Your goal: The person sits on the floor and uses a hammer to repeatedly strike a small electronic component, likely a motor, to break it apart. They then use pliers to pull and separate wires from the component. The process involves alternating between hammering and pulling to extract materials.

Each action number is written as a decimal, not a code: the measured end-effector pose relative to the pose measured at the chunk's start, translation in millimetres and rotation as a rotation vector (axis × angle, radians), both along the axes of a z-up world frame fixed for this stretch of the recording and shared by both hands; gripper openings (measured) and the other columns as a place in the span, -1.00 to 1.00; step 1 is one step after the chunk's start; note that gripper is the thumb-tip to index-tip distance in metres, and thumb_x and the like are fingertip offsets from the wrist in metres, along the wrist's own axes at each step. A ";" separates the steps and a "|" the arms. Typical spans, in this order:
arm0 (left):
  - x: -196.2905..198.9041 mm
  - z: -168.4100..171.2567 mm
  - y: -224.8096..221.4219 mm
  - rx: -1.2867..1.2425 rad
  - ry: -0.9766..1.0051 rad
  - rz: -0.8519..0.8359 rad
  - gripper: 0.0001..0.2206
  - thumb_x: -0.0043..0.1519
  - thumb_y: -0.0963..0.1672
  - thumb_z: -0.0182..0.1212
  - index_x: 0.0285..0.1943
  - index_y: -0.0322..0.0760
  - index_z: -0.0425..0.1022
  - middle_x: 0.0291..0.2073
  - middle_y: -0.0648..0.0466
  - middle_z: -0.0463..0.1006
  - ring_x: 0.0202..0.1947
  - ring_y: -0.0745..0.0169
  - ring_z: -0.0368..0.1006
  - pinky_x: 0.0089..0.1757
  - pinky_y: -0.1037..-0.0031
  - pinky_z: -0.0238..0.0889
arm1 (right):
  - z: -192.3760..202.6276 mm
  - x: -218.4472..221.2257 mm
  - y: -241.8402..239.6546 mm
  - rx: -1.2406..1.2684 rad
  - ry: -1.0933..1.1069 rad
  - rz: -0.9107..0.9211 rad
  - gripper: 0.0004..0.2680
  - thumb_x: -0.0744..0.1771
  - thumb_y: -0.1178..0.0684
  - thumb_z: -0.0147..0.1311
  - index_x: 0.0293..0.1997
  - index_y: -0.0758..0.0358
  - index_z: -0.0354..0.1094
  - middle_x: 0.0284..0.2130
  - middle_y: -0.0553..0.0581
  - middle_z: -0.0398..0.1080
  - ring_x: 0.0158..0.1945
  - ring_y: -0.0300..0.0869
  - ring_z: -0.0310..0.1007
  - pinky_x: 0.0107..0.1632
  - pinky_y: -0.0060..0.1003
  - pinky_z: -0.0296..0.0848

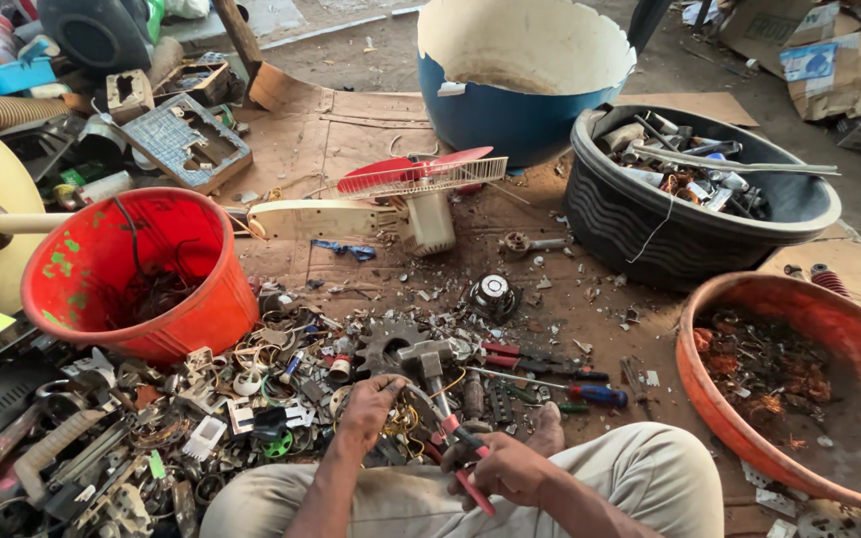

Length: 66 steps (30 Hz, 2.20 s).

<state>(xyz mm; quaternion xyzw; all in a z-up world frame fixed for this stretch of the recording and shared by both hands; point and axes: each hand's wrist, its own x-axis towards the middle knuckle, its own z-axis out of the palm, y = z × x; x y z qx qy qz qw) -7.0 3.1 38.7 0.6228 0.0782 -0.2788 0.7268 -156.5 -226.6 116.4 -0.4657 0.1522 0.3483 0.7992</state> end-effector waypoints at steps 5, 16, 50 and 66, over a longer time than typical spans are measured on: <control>4.4 -2.4 -1.8 0.069 -0.034 -0.003 -0.82 0.30 -0.14 0.22 -0.09 -0.35 0.68 -0.37 0.11 0.66 -0.41 0.39 0.40 -0.30 0.54 0.33 | 7.0 -0.1 -2.2 0.054 0.016 -0.030 -0.65 0.15 0.45 -0.11 0.01 0.58 0.37 -0.22 0.37 0.46 -0.18 0.09 0.62 -0.24 -0.01 0.70; 1.7 -39.3 -0.4 0.028 -0.195 0.048 -0.79 0.23 -0.14 0.32 -0.07 -0.43 0.71 -0.35 0.12 0.65 -0.35 0.41 0.46 -0.24 0.56 0.33 | -16.3 -4.5 -0.5 -0.063 -0.054 0.075 -0.68 0.17 0.44 -0.10 0.00 0.55 0.36 -0.19 0.32 0.43 -0.17 0.04 0.61 -0.26 -0.03 0.68; -17.3 -35.9 16.8 -0.251 -0.071 0.199 -0.89 0.21 -0.21 0.31 -0.13 -0.35 0.66 -0.42 0.19 0.60 -0.49 0.49 0.40 -0.38 0.64 0.27 | 7.1 -13.7 6.3 -0.010 0.000 0.098 -0.67 0.15 0.37 -0.14 -0.03 0.49 0.39 -0.28 0.34 0.50 -0.16 0.02 0.61 -0.22 -0.09 0.63; -25.3 -7.5 13.0 -0.170 -0.115 0.185 -0.87 0.18 -0.25 0.31 -0.13 -0.42 0.67 -0.33 0.06 0.68 -0.34 0.36 0.54 -0.21 0.58 0.41 | 4.9 -9.1 7.2 -0.138 -0.008 0.134 -0.68 0.17 0.40 -0.11 -0.03 0.47 0.42 -0.28 0.41 0.54 -0.27 -0.01 0.59 -0.21 -0.13 0.65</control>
